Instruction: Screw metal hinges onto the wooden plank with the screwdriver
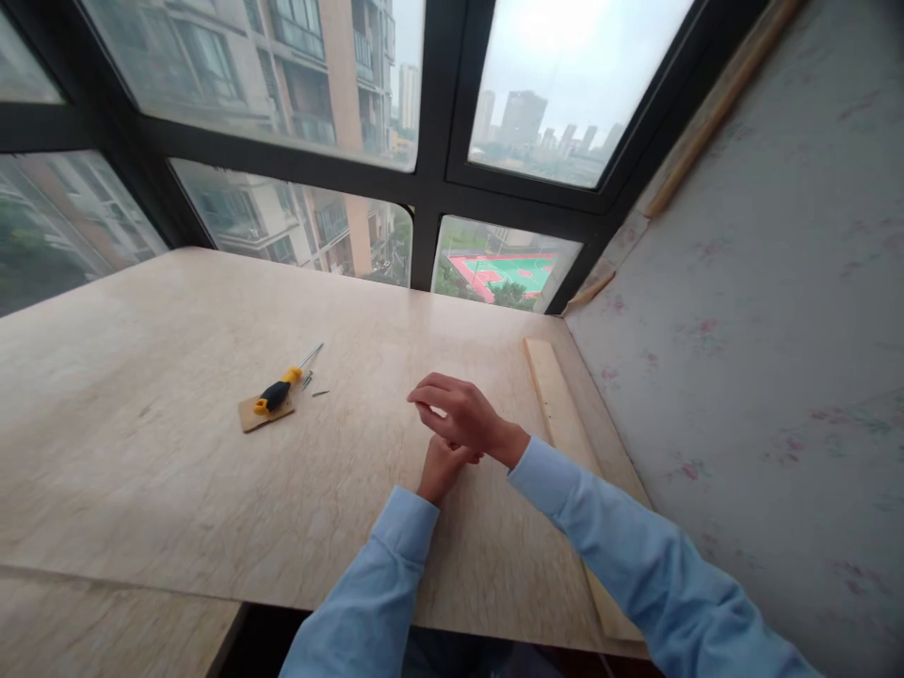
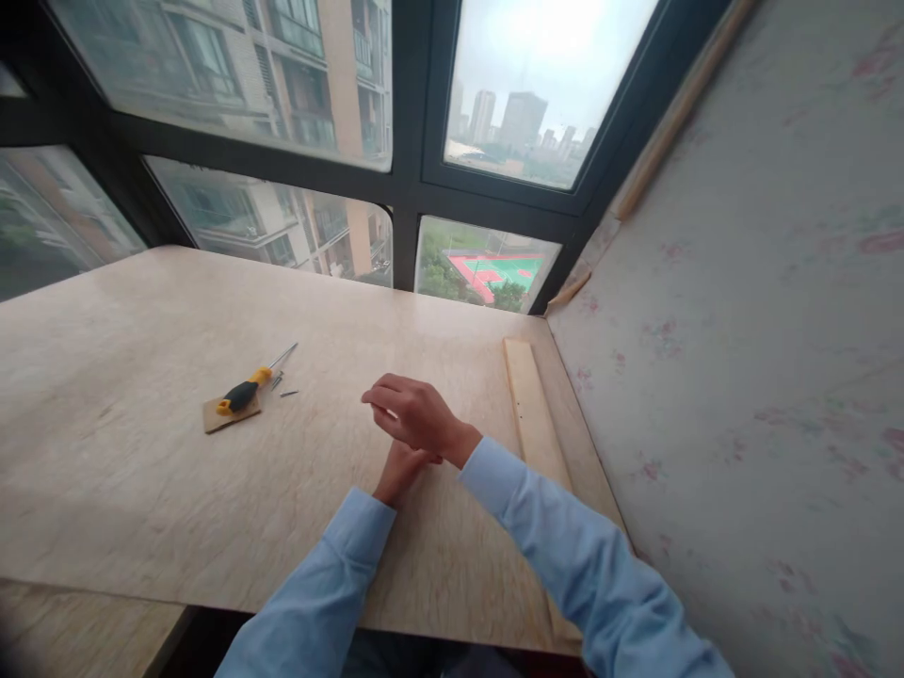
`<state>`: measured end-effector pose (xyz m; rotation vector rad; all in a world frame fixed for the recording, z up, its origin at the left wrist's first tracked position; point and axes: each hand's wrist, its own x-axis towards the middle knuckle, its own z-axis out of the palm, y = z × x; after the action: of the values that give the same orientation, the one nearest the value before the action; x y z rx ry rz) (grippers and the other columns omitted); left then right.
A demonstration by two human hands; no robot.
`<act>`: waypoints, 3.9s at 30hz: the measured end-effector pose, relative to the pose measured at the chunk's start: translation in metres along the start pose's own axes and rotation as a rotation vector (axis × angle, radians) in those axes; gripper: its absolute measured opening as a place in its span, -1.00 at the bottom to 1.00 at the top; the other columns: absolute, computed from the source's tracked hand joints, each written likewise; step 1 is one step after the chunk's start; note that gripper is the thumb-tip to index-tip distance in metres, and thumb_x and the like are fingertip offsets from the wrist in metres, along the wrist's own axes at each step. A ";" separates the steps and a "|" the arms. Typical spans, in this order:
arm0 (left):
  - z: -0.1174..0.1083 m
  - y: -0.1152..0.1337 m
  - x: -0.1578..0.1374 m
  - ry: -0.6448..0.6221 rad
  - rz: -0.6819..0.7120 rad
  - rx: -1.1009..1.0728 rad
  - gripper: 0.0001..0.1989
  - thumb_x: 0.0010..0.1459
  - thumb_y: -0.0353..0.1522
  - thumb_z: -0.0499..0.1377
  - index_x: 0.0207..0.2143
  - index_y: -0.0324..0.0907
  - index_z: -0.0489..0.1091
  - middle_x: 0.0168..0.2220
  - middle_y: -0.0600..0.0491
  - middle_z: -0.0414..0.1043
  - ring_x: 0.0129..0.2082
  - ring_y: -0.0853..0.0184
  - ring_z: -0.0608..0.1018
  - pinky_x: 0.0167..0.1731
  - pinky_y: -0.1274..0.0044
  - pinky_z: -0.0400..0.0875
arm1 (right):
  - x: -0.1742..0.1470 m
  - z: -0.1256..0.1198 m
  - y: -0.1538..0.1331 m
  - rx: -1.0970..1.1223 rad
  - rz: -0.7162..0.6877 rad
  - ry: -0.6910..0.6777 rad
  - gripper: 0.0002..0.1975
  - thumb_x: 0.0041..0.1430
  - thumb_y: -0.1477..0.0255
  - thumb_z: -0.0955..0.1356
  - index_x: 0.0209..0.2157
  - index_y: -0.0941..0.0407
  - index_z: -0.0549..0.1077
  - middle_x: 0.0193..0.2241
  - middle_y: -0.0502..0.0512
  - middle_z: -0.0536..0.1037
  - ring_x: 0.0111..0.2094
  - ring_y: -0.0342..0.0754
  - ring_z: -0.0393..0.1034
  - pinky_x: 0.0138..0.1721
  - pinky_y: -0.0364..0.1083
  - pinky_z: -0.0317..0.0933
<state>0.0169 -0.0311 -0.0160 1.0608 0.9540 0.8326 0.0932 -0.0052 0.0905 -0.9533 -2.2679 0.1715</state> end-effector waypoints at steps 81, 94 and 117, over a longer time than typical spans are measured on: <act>0.143 -0.003 0.096 0.030 0.063 0.632 -0.78 0.06 -0.28 0.25 -0.23 -0.17 0.46 -0.54 0.09 0.51 -0.46 0.30 0.57 -0.48 0.57 0.25 | -0.199 -0.069 0.143 0.012 0.674 0.452 -0.85 0.21 0.49 0.32 -0.27 0.08 0.55 -0.31 0.12 0.60 -0.27 -0.02 0.50 -0.25 -0.05 0.39; 0.144 -0.002 0.095 0.034 0.072 0.659 -0.80 0.07 -0.27 0.24 -0.25 -0.15 0.47 -0.51 0.07 0.53 -0.45 0.30 0.56 -0.47 0.57 0.24 | -0.200 -0.069 0.145 -0.058 0.589 0.414 -0.82 0.24 0.52 0.31 -0.26 0.05 0.56 -0.32 0.10 0.59 -0.26 -0.02 0.50 -0.20 -0.04 0.41; 0.143 -0.001 0.094 0.017 0.087 0.660 -0.80 0.09 -0.28 0.22 -0.25 -0.18 0.47 -0.50 0.06 0.54 -0.44 0.31 0.57 -0.46 0.57 0.27 | -0.201 -0.068 0.145 -0.024 0.607 0.358 -0.79 0.21 0.53 0.30 -0.26 0.07 0.59 -0.32 0.12 0.59 -0.25 -0.01 0.50 -0.18 -0.02 0.40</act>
<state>0.1833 0.0075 -0.0104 1.6693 1.2429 0.6030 0.3240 -0.0443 -0.0145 -1.5297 -1.6119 0.2131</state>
